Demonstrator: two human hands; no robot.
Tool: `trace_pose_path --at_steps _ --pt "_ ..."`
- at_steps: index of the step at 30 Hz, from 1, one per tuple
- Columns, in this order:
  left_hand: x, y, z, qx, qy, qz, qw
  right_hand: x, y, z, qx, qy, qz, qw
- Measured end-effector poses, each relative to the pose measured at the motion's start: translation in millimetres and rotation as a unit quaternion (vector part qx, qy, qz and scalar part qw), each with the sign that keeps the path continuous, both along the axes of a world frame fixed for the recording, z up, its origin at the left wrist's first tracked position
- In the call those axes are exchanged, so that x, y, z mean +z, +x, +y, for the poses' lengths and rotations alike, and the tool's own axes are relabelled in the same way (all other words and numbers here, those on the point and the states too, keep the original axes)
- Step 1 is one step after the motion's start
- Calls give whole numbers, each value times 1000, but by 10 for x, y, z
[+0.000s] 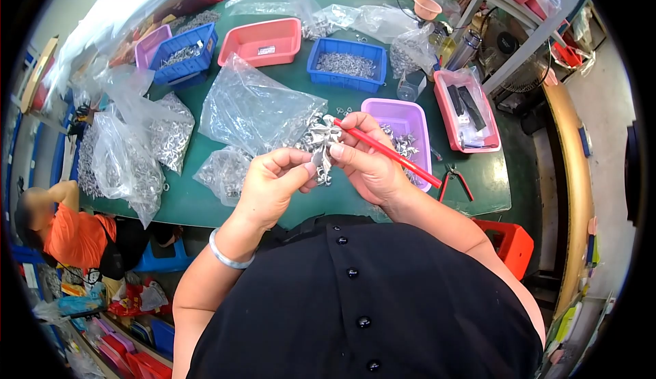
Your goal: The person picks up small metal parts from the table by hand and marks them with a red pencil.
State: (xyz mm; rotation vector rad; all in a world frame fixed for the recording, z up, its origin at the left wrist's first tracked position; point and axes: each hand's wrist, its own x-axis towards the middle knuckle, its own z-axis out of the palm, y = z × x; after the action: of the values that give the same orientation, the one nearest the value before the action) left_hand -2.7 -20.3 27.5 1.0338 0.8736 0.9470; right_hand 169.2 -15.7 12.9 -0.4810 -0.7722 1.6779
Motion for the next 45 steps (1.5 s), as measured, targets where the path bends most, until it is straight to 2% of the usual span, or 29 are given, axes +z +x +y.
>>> trace_pose_path --at_steps 10,16,19,22,28,31,34,37,45 --pt "29 -24 -46 9 14 28 999 54 -32 -19 16 -8 9 1000" --pt "-10 -21 -118 37 140 89 985 -64 -11 18 52 29 26 998" --pt "15 -6 -140 58 251 150 955 -86 -8 24 69 35 32 996" --pt "57 -9 -150 61 285 191 937 -87 -4 23 79 44 34 995" --pt "55 -11 -152 63 313 192 928 -69 -8 7 77 48 35 995" --pt "44 -6 -145 64 314 186 929 -81 0 12 80 45 32 995" --pt "58 -10 -153 52 268 187 944 -87 0 6 73 39 24 996" --pt "33 11 -145 55 128 123 983 -107 -15 -5 55 42 8 998" --pt "9 48 -129 52 78 57 994 -116 -33 -17 28 55 -15 998"
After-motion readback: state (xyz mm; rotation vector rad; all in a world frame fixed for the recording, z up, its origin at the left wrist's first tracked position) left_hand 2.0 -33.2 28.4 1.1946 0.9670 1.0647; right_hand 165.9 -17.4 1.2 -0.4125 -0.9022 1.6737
